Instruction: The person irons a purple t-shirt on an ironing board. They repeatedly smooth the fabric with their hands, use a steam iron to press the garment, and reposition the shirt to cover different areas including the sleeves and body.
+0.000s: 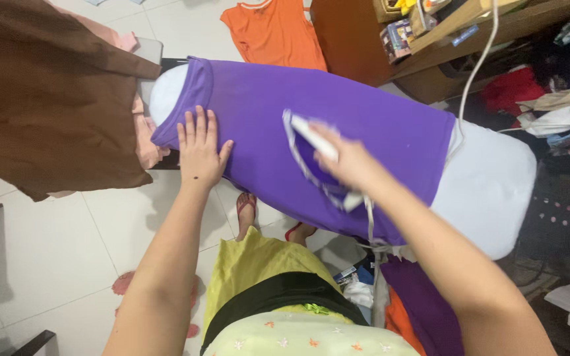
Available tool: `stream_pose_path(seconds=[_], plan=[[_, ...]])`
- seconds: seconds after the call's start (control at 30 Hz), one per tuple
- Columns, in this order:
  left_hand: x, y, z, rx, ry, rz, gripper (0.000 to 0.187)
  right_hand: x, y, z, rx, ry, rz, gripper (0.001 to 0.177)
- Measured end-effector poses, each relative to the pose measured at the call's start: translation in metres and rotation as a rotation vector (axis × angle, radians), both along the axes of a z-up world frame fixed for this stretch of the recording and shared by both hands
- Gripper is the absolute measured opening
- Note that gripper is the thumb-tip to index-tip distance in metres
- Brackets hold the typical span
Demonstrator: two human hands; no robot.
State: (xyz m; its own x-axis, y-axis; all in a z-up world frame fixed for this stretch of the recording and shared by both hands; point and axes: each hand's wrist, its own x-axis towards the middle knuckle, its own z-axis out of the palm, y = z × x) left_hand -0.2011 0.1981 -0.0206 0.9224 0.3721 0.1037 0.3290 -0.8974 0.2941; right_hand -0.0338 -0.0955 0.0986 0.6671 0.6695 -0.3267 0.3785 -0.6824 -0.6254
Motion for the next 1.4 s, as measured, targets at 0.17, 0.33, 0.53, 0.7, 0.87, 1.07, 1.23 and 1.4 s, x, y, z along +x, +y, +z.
stream_pose_path(seconds=[0.17, 0.33, 0.53, 0.7, 0.87, 1.07, 1.23, 1.4], plan=[[-0.002, 0.001, -0.002, -0.015, 0.011, -0.010, 0.080, 0.063, 0.058, 0.007, 0.016, 0.185, -0.323, 0.068], [0.006, -0.002, 0.002, -0.118, 0.015, 0.039, 0.084, 0.051, 0.067, 0.027, 0.139, 0.284, -0.262, 0.069], [0.043, -0.040, 0.005, -0.274, -0.169, -0.147, 0.079, -0.023, 0.017, 0.035, -0.051, 0.262, -0.283, 0.068], [0.073, -0.093, 0.007, -0.272, -0.038, -0.367, 0.074, -0.024, -0.056, 0.034, -0.091, 0.220, -0.634, 0.072], [0.076, -0.113, 0.006, -0.081, 0.021, -0.378, 0.084, 0.001, -0.140, 0.024, -0.023, 0.152, -0.849, 0.076], [0.078, -0.115, 0.006, -0.016, 0.087, -0.368, 0.087, 0.038, -0.191, 0.012, 0.123, 0.049, -0.921, 0.073], [0.079, -0.114, 0.006, -0.015, 0.087, -0.365, 0.087, 0.040, -0.232, 0.021, 0.140, 0.188, -0.845, 0.074], [0.082, -0.116, 0.009, 0.025, 0.139, -0.339, 0.087, 0.030, -0.337, 0.057, 0.298, 0.128, -0.985, 0.070]])
